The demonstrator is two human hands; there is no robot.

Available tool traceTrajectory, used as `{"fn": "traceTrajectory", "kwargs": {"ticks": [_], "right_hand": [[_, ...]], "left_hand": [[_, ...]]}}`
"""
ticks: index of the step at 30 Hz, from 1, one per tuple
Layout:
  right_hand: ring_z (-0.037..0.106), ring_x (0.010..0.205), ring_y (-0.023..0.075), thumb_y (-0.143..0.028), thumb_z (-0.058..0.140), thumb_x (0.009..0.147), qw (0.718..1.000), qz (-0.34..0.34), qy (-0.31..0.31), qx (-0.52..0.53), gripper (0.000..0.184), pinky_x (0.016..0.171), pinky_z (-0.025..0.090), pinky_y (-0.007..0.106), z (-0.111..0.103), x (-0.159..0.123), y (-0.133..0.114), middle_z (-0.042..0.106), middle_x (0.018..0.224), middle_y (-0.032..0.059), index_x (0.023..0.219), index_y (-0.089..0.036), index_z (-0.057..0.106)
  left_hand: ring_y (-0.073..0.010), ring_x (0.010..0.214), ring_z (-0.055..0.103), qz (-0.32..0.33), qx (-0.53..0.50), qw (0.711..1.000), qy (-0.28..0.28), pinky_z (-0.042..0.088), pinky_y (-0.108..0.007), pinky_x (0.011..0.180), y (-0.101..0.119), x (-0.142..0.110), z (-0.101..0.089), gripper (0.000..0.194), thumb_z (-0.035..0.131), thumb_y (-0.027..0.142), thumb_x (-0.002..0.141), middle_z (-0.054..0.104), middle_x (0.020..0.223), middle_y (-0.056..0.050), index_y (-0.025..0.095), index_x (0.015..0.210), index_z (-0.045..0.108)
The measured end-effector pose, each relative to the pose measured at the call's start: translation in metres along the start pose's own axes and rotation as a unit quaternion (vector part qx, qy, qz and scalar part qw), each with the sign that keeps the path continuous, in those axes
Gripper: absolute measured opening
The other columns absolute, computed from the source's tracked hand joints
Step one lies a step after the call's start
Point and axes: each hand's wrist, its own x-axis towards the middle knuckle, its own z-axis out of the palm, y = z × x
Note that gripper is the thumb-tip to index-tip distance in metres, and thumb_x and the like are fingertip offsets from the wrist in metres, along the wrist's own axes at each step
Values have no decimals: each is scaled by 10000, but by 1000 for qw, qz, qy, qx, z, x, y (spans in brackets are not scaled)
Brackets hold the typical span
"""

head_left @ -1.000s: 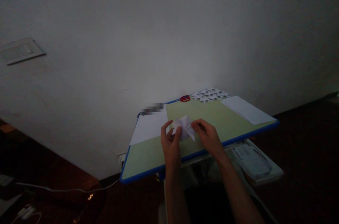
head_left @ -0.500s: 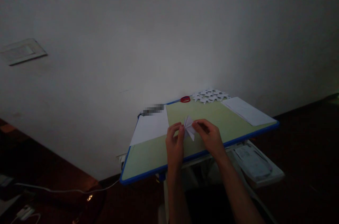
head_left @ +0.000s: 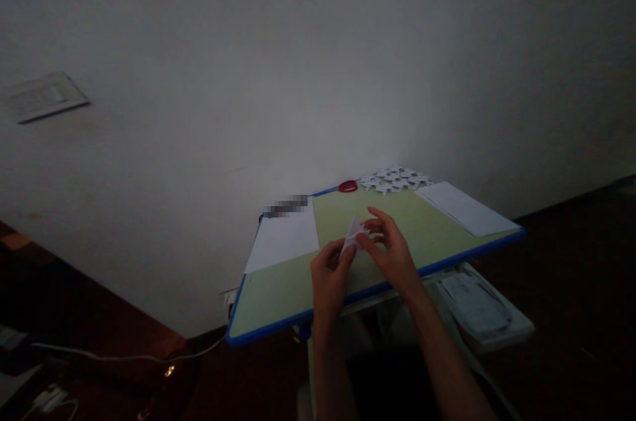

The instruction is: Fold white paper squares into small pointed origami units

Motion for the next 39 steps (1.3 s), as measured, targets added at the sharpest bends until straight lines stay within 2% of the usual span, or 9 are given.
{"fn": "traceTrajectory", "kwargs": {"ticks": [4,8,15,22,27,29,32,34,39], "right_hand": [[670,840,210,-438,773,810,998,23,-60,12,342,794,549,335,-3,0,-4,709,943,46,1053,-210,694],[659,762,208,-454,806,766,998,37,-45,27,290,736,546,321,-5,0,-8,687,783,16,879,-213,690],[679,794,225,-493,831,732,996,48,-68,42,333,750,552,328,-6,0,-11,733,830,36,856,-209,709],[682,793,215,-413,765,799,994,36,-92,34,225,748,548,318,-6,1,-12,754,871,38,880,-207,730],[683,783,211,-368,744,806,994,31,-106,11,170,746,549,319,-8,1,-7,747,816,26,838,-202,722],[680,766,208,-356,751,793,993,32,-114,4,171,732,551,319,-9,0,-7,747,807,25,862,-200,732],[697,805,211,-340,757,785,990,42,-138,-6,286,758,559,331,-10,-1,-8,775,957,42,1042,-215,755],[706,809,216,-346,760,782,988,55,-147,-10,296,756,559,331,-10,-1,-10,778,963,41,1048,-217,760],[679,731,200,-410,731,815,991,57,-125,-9,201,689,529,298,-8,1,-14,739,771,7,823,-209,739]], "left_hand": [[-236,909,724,-3,-7,1000,-13,531,-325,846,4,-1,0,232,764,360,836,796,967,-93,167,961,791],[-224,874,715,-4,-5,1000,-14,523,-305,813,5,0,1,210,766,354,831,793,934,-83,173,933,788],[-217,871,696,18,3,1000,8,509,-292,815,3,0,0,220,765,371,832,780,919,-71,174,930,782],[-182,744,658,2,16,998,57,496,-267,698,2,1,1,282,816,391,774,756,844,-54,175,948,767],[-111,594,532,18,14,993,113,408,-214,581,-2,3,0,351,857,405,728,575,633,38,178,974,753],[-101,599,534,19,-16,992,123,403,-204,583,-3,4,1,399,862,405,725,542,638,54,180,1025,726],[-114,644,602,-4,-78,988,131,442,-210,623,-4,4,2,568,867,398,723,591,690,53,210,1206,635],[-118,664,624,-12,-98,986,134,460,-216,645,-3,3,4,629,873,385,717,615,711,49,217,1257,598],[-111,666,609,-18,-79,992,98,456,-209,649,-2,4,4,435,868,363,723,641,706,27,170,1075,700]]}}
